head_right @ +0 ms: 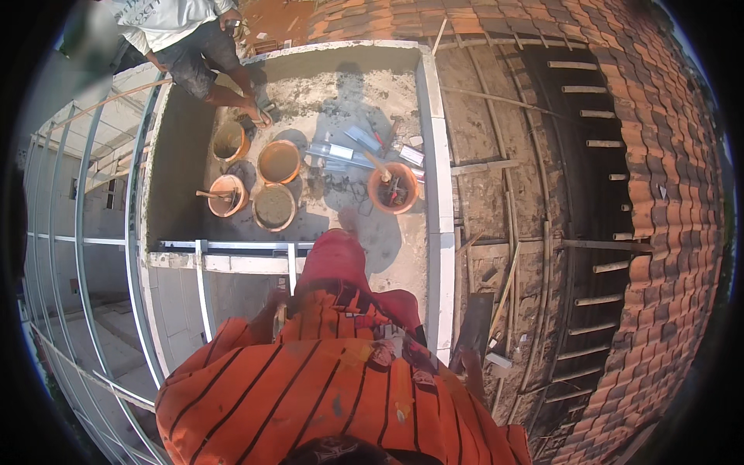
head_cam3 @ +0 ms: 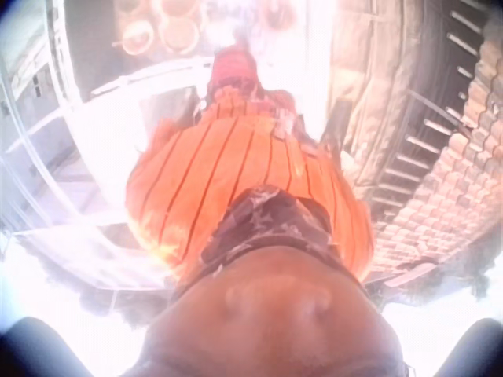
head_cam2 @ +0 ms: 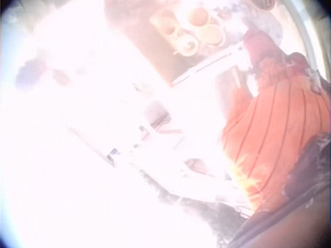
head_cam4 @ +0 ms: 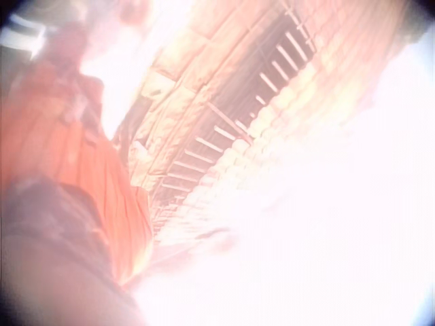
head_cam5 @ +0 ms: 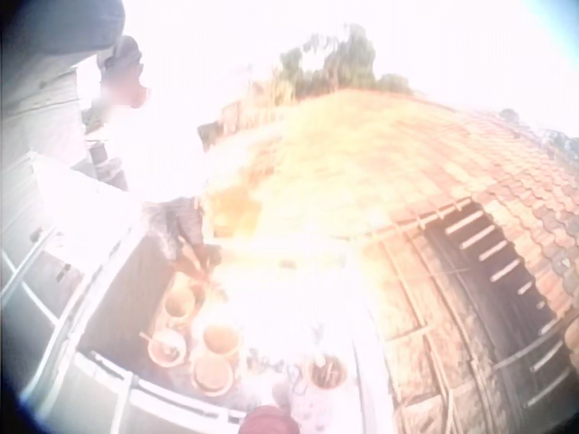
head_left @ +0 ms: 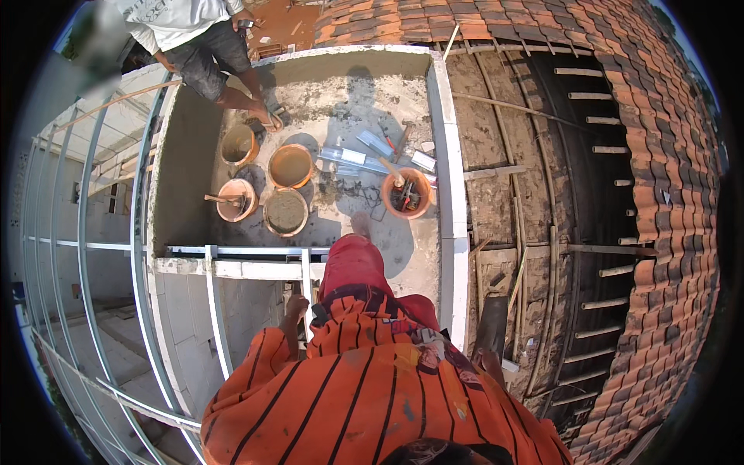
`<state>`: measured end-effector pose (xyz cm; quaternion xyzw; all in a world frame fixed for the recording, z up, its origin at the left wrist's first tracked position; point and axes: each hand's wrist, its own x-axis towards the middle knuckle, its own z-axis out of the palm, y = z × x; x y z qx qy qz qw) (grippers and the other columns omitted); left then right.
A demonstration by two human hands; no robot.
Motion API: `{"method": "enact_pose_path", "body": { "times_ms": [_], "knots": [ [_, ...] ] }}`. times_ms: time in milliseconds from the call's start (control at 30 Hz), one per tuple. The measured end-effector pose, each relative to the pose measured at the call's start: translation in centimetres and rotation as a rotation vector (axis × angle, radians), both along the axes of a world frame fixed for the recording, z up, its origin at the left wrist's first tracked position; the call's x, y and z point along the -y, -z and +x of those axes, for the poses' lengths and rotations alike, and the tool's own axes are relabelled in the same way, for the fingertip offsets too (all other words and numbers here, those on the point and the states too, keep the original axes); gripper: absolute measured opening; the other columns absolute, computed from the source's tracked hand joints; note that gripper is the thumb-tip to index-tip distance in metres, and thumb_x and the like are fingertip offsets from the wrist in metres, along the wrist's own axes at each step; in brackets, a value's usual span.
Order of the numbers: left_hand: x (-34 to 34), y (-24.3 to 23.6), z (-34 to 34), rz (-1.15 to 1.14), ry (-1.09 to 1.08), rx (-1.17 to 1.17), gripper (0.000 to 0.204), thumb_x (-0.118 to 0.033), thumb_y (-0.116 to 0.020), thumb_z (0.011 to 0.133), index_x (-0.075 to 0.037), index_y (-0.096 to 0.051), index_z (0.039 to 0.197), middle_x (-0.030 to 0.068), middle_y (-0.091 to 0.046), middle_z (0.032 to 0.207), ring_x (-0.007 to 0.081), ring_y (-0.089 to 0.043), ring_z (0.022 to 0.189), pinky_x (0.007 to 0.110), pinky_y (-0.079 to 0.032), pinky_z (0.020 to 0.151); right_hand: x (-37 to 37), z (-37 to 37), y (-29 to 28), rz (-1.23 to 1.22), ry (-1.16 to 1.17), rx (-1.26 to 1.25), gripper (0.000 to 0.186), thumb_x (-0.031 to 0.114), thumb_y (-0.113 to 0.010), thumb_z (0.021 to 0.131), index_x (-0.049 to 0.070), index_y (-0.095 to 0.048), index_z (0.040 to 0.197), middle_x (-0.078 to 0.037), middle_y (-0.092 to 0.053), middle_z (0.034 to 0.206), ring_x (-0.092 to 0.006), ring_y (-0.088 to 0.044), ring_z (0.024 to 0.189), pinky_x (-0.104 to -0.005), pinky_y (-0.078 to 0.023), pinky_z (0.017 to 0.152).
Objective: The person scoops wet cement from a bucket and applies it to a rooftop surface using a trowel. They spread and smooth the cement along the edge of the roof, then use a wooden straightedge to level the surface. The person repeats the process of scooping and applying cement to cover more area.
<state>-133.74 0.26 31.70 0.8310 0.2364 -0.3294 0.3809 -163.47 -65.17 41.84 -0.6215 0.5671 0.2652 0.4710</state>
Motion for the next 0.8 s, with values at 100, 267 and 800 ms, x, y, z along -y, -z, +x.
{"method": "enact_pose_path", "body": {
  "times_ms": [100, 267, 800],
  "knots": [
    [3.5, 2.8, 1.3, 0.006, 0.124, -0.085, 0.028, -0.029, -0.065, 0.071, -0.003, -0.069, 0.082, 0.0185, -0.067, 0.081, 0.0323, -0.066, 0.077, 0.04, -0.051, 0.068, 3.3, 3.9, 1.4, -0.041, -0.054, -0.057, 0.058, 0.033, -0.068, 0.078, -0.003, -0.055, 0.122, -0.022, -0.067, 0.1, -0.0367, -0.066, 0.089, -0.0443, -0.052, 0.076],
    [2.8, 2.6, 18.0, -0.317, -0.26, -0.122, 0.033, -0.024, -0.067, 0.075, -0.002, -0.067, 0.099, 0.0174, -0.069, 0.091, 0.0292, -0.067, 0.084, 0.037, -0.052, 0.074, -5.3, 23.9, -5.9, -0.042, -0.097, 0.005, 0.057, 0.033, -0.067, 0.08, -0.003, -0.053, 0.122, -0.024, -0.066, 0.101, -0.0386, -0.065, 0.09, -0.0453, -0.051, 0.076],
    [13.1, -11.8, 59.1, -0.597, -0.396, 0.224, 0.034, -0.007, -0.055, 0.082, 0.001, -0.058, 0.115, 0.007, -0.064, 0.087, 0.0115, -0.057, 0.07, 0.024, -0.046, 0.061, -4.3, 54.5, -8.3, -0.59, -0.464, 0.132, 0.056, 0.033, -0.065, 0.084, -0.006, -0.05, 0.121, -0.028, -0.062, 0.103, -0.0447, -0.062, 0.092, -0.0486, -0.049, 0.078]
  ]
}}
